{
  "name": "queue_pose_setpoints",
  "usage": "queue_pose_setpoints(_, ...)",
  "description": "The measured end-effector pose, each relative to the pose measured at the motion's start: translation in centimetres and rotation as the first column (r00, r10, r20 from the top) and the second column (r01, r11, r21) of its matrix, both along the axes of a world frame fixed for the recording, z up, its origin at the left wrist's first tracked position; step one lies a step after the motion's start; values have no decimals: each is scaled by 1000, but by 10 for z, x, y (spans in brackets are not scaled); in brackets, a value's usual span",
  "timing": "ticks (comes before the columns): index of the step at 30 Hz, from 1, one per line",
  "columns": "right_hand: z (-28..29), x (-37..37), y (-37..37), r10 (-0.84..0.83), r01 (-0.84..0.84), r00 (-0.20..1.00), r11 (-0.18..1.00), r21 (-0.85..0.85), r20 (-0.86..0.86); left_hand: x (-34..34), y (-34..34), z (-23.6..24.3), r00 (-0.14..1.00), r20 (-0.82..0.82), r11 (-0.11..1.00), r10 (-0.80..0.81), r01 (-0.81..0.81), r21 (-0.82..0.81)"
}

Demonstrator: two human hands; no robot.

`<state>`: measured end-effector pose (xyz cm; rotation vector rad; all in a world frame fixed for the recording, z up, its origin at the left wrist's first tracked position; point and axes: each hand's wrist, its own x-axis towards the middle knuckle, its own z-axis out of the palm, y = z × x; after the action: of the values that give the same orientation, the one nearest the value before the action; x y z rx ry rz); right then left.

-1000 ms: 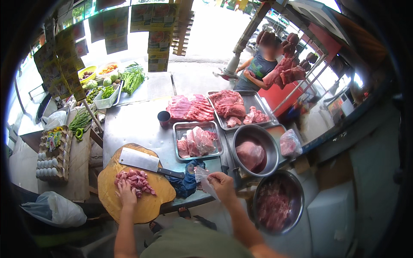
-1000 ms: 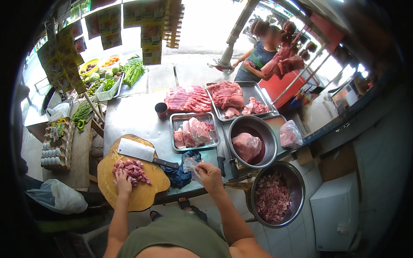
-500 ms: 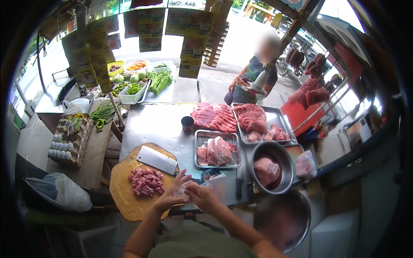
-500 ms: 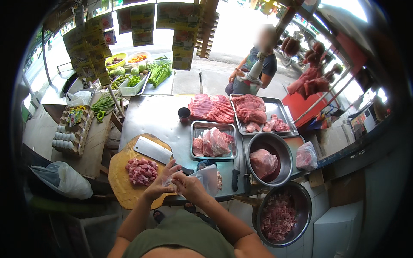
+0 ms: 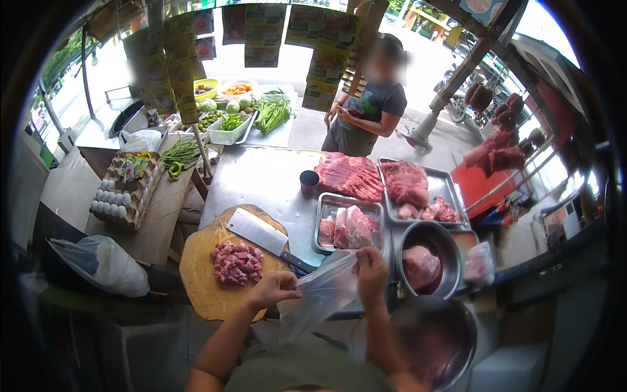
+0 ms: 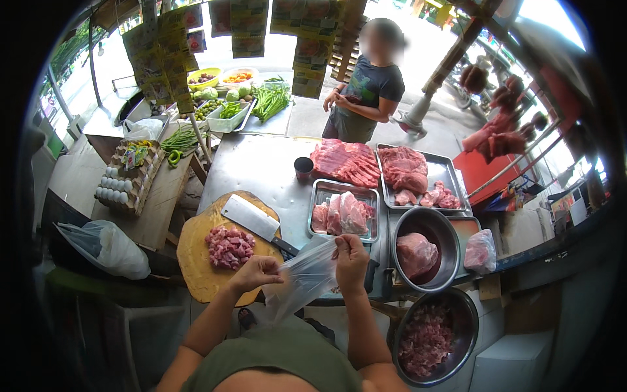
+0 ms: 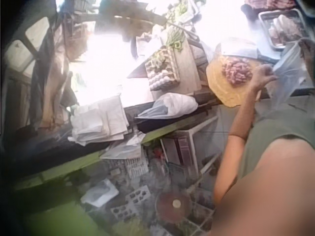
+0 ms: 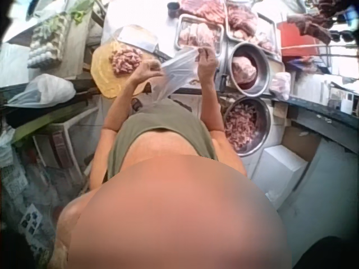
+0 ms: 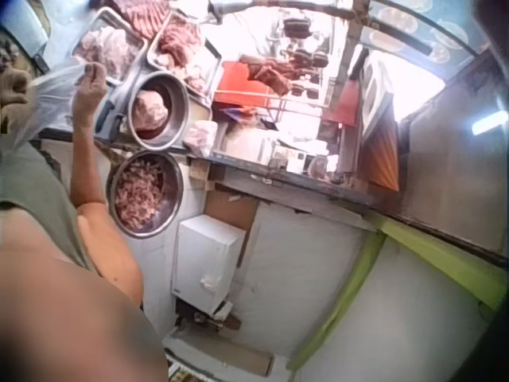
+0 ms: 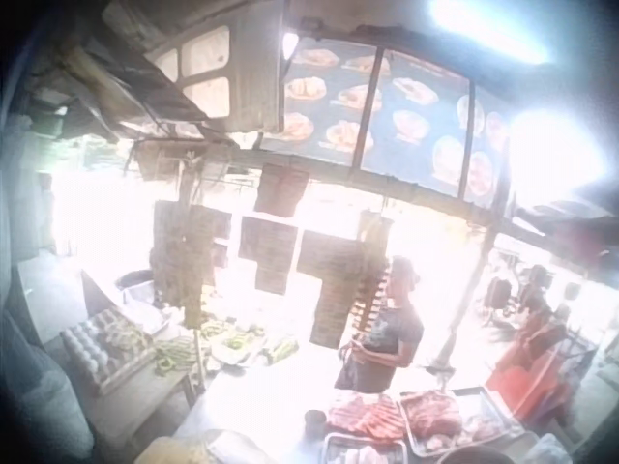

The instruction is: The person uses a cleaver to cut raw meat into smaller pieces on a wooden cutting board. They repeatedly slice the meat, gather the pieces, and place them into a plastic bag.

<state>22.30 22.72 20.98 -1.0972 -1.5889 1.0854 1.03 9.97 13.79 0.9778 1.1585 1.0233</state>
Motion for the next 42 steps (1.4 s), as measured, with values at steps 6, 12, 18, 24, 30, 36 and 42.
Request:
queue_pose_setpoints(6, -23, 36, 26, -91, 91, 994, 996, -13, -64, -11, 5, -9, 999, -38, 977, 20, -12, 213)
queue_pose_setpoints(12, -46, 52, 44, -203, 180, 971, 968, -177, -123, -4, 1, -12, 690, 716, 985, 102, -170, 24)
queue_pose_setpoints(18, -80, 56, 65, -119, 61, 975, 954, -294, -185, 8, -8, -39, 690, 653, 940, 312, -321, -110)
queue_pose_setpoints(24, -96, 21, 65, -214, -62, 880, 833, 550, 425, 14, -27, -69, 579, 380, 687, 721, -666, -289)
queue_pose_setpoints(30, -67, -54, -18, 625, -595, 750, 781, -191, 215, 35, -19, -58, 560, 472, 714, 681, -652, -256)
queue_pose_setpoints(36, -69, -87, -41, 733, -669, 680, 636, -385, 28, 23, -33, -41, 588, 557, 765, 587, -627, -145)
queue_pose_setpoints(42, -86, -83, -46, 696, -627, 684, 715, -309, 221, -8, -90, -45, 461, 708, 770, 535, -611, -184)
